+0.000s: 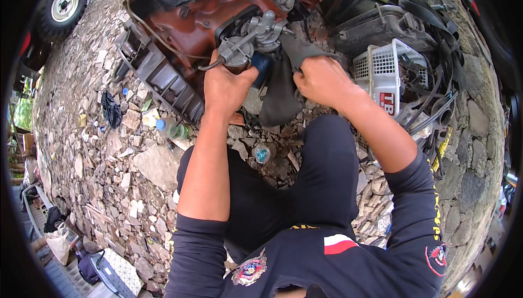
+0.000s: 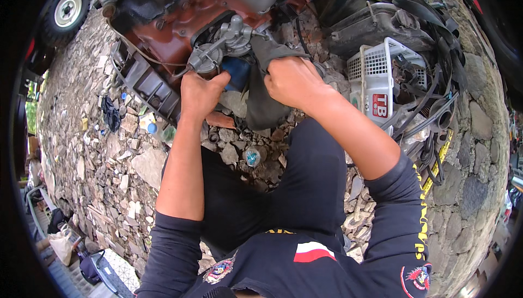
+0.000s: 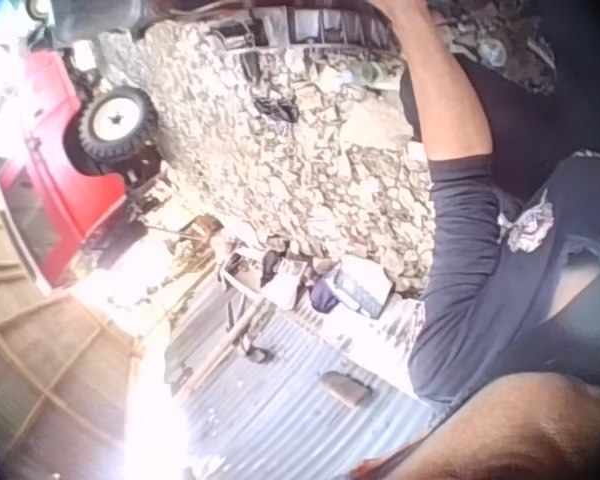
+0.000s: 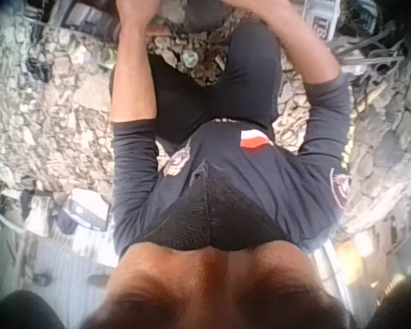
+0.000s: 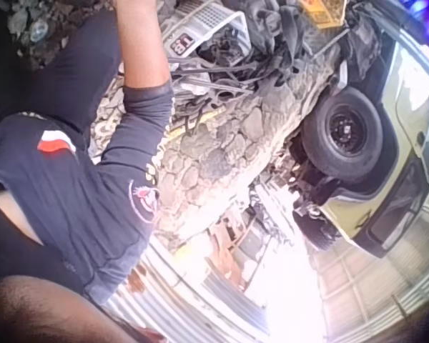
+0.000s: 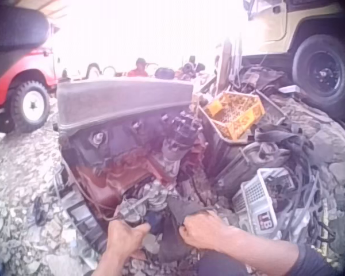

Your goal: The person works on a metal engine component, using a cloth to wipe various parts of the assembly while it is placed on the ground. They manipulate a fuel-system related component by hand, turning it over and cleaning its surfaces.

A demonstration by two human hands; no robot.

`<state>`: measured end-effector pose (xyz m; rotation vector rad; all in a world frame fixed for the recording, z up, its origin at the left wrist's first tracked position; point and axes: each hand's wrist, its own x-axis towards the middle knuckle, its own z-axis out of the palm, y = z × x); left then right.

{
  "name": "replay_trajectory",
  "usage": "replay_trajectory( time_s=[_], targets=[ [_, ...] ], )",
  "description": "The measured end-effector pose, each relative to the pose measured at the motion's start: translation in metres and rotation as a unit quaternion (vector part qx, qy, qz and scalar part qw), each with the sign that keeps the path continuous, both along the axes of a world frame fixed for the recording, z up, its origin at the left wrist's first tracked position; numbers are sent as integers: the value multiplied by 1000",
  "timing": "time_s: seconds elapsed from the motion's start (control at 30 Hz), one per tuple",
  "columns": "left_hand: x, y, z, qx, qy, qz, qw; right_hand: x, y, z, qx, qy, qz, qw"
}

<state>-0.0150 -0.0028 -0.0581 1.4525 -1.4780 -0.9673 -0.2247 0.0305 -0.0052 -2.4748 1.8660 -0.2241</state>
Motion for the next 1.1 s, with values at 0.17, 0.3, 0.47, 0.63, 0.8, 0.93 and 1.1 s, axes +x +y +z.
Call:
replay_trajectory(
  time_s=[0.17, 0.3, 0.47, 0.63, 0.8, 0.93, 1.1],
  targets=[
    [5, -4, -6, 4, -4, 5, 1000, 13, -1, -12, 5, -26, -49, 998],
    [-1, -2, -7, 3, -16, -4, 1000, 34, 8, -23, 19, -170, -135, 976],
    [8, -7, -16, -20, -13, -12, 1000, 33, 13, -34, 149, -347, -151, 914],
    [-3, -3, -16, -105, 1, -2, 994, 30, -8, -50, 135, -347, -112, 922],
    [1, -6, -17, -43, 4, -1, 999, 43, 3, -38, 72, -346, -153, 923],
    [1, -8, -20, -111, 22, 3, 994, 40, 22, -45, 82, -270, -127, 951],
    [0, -6, -13, -62, 39, -16, 997, 26, 15, -36, 13, -260, -97, 961]
  ],
)
